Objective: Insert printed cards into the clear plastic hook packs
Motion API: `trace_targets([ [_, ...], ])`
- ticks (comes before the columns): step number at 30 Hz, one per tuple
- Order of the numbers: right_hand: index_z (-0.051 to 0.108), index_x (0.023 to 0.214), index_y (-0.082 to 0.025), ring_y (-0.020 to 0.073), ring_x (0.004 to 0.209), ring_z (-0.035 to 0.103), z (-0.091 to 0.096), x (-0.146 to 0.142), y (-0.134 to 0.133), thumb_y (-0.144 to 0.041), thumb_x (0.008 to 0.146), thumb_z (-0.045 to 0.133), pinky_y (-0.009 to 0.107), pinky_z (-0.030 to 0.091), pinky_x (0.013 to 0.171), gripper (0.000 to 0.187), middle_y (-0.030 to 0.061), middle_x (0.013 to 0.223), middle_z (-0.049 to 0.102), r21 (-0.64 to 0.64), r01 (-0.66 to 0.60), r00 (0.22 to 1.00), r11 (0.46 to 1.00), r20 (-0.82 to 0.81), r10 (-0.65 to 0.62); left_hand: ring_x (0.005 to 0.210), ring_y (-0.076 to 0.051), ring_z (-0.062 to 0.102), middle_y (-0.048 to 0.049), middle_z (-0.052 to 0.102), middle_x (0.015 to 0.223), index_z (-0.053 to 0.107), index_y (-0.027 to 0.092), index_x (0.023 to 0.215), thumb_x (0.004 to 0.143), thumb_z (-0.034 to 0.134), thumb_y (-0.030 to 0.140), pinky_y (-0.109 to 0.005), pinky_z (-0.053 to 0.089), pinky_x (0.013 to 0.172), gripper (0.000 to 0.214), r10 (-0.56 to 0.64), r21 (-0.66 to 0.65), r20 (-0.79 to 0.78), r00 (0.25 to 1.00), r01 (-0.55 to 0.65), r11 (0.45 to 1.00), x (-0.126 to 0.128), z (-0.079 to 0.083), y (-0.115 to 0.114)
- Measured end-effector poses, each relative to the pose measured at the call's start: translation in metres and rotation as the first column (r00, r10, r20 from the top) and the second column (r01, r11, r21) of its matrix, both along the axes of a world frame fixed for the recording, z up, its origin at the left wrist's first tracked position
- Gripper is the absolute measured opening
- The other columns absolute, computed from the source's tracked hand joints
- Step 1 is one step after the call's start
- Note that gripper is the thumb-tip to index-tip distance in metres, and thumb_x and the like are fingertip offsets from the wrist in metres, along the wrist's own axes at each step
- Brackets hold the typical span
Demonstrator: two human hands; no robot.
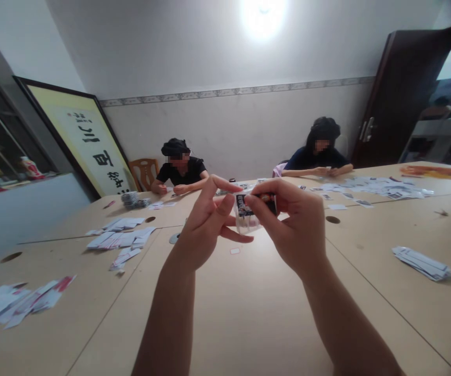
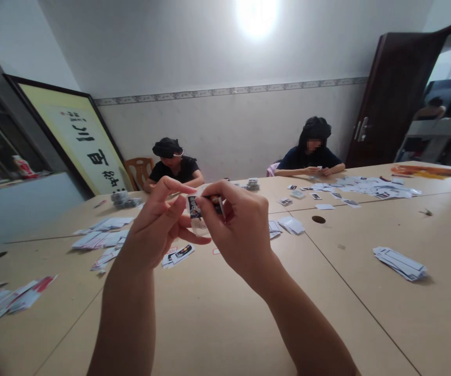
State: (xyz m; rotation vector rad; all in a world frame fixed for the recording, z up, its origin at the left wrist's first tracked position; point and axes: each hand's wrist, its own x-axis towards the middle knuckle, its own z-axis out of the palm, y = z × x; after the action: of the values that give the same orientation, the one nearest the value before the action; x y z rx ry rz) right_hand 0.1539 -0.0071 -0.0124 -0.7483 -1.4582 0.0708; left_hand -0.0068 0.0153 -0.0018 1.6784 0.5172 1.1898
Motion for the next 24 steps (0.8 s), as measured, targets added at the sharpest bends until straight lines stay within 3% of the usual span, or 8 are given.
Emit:
trace_targets([
  [4, 0.069, 0.077, -0.021, 0.0100, 0.054, 0.053, 0.0016, -0.0005, -0.0025, -0.020, 0.085, 0.071, 0.026, 0.042, 0.054, 0.008, -0.0036, 0.064, 0.065, 0.009, 0.024, 1.000, 1.000, 0.018, -0.024, 0.063, -0.010, 0.069, 0.0024, 0.066, 0.090, 0.054, 0.024, 0.103, 0.096, 0.064, 0.044, -0.031, 0.069, 0.060, 0.023, -0.005, 0.010, -0.004, 1.000, 0.005, 1.000, -0.0009, 0.0001, -0.0011],
  [24, 0.069, 0.079, -0.023, 0.0099, 0.052, 0.050, 0.0011, 0.0002, -0.0041, -0.021, 0.087, 0.070, 0.024, 0.042, 0.052, 0.008, -0.0050, 0.061, 0.060, 0.008, 0.002, 0.999, 1.000, 0.042, -0.002, 0.055, -0.009, 0.066, 0.0043, 0.064, 0.083, 0.054, 0.025, 0.102, 0.096, 0.064, 0.044, -0.029, 0.068, 0.056, 0.022, 0.016, 0.019, -0.001, 1.000, -0.016, 1.000, -0.0034, -0.0007, 0.0032],
])
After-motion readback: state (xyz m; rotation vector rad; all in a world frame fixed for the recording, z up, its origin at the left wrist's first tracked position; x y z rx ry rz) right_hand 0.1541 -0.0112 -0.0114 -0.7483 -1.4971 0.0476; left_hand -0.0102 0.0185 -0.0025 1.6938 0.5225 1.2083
